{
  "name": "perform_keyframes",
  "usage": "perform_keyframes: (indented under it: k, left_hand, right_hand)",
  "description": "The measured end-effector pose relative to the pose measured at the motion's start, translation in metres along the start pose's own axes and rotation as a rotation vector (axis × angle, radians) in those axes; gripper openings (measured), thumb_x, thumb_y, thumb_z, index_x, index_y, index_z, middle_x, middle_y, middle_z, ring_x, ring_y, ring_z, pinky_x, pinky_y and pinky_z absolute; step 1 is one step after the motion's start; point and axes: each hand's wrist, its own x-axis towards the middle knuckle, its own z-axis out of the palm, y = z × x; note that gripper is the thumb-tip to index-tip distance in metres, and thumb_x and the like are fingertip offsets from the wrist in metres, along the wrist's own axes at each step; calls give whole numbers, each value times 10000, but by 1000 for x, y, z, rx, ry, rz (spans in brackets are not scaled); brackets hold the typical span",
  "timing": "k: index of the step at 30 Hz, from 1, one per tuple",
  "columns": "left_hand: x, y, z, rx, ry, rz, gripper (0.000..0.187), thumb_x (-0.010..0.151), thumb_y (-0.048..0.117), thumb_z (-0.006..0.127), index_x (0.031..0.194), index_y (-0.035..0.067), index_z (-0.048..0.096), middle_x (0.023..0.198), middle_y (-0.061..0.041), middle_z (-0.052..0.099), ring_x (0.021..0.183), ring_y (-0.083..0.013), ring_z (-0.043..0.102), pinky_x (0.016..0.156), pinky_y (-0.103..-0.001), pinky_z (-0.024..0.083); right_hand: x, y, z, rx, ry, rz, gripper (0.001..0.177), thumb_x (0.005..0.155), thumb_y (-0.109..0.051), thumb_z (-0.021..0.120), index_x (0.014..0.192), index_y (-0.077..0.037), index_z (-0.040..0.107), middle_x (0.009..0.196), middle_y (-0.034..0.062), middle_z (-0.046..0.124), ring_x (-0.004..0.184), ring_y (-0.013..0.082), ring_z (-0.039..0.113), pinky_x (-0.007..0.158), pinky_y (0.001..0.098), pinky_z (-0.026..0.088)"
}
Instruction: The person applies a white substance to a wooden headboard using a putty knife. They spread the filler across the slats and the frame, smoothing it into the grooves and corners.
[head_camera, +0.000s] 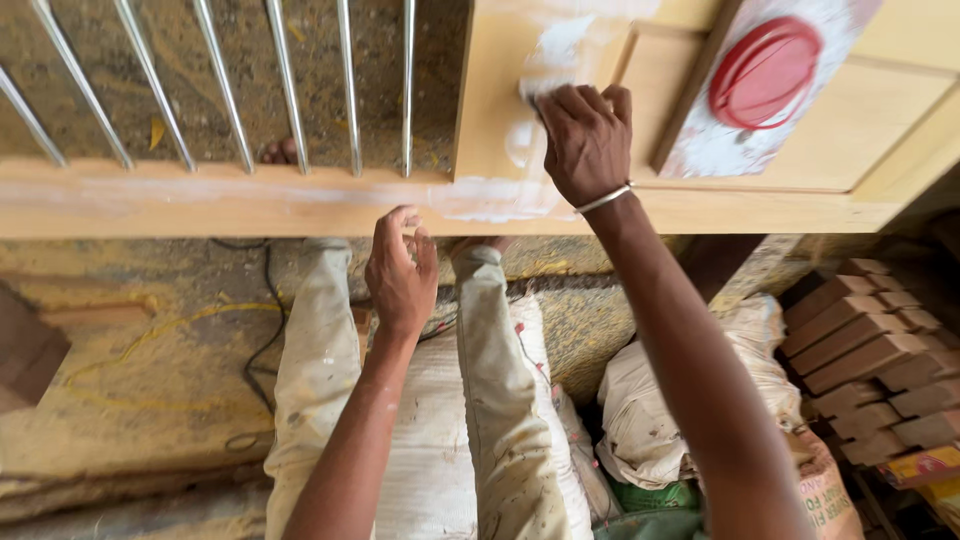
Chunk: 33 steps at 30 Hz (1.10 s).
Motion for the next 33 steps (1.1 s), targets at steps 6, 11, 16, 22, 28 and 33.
perform_keyframes:
  k: [6, 11, 16, 22, 28, 33]
  left_hand:
    - [5, -4, -6, -40, 70, 11, 292, 992, 95, 622, 1272, 62, 546, 1118, -126, 682, 816, -249, 695, 722, -393, 551]
    - [4, -22, -9, -86, 52, -82, 311, 1000, 109, 644, 1289, 59, 541, 1057, -128, 696, 830, -262, 711, 721, -388, 576]
    - [8, -24, -15, -108, 64, -54, 329, 1016, 109, 635, 1315, 66, 507, 1043, -111, 699, 872, -274, 717, 740, -396, 574]
    - [9, -18, -18, -147, 44, -94, 325, 1021, 106, 635, 1317, 68, 508, 1021, -106, 700, 829, -267, 712, 705, -401, 565]
    - [6, -21, -15, -160, 36, -101, 330, 1017, 107, 629, 1320, 67, 507, 1025, -104, 704, 832, -262, 722, 701, -395, 569]
    - [4, -23, -10, -136, 18, -116, 344, 1015, 117, 630, 1329, 64, 501, 1037, -108, 708, 819, -258, 726, 694, -385, 578]
  right_hand:
    - [50, 29, -54, 72, 178, -40, 198, 975, 12, 589, 1071, -17, 760, 1094, 161, 747, 895, 347, 717, 791, 436, 581]
    - [87, 24, -42, -188, -134, -43, 215, 888, 9, 623, 1019, -66, 776, 892, 183, 707, 781, 395, 646, 698, 475, 505]
    - [83, 17, -30, -56, 23, -141, 276, 836, 62, 634, 1022, -47, 806, 900, 185, 718, 750, 380, 672, 646, 479, 517]
    - [38, -4, -13, 57, -15, -142, 397, 900, 152, 536, 1086, -79, 799, 1090, 136, 769, 937, 274, 769, 826, 365, 639]
    - [-38, -31, 32, -2, -66, 40, 292, 1011, 59, 575, 1017, -114, 810, 1027, 96, 800, 845, 222, 767, 645, 321, 610]
    - [-111, -58, 61, 0, -60, 4, 270, 1081, 10, 547, 1092, -115, 786, 1105, 98, 781, 990, 236, 775, 810, 314, 651]
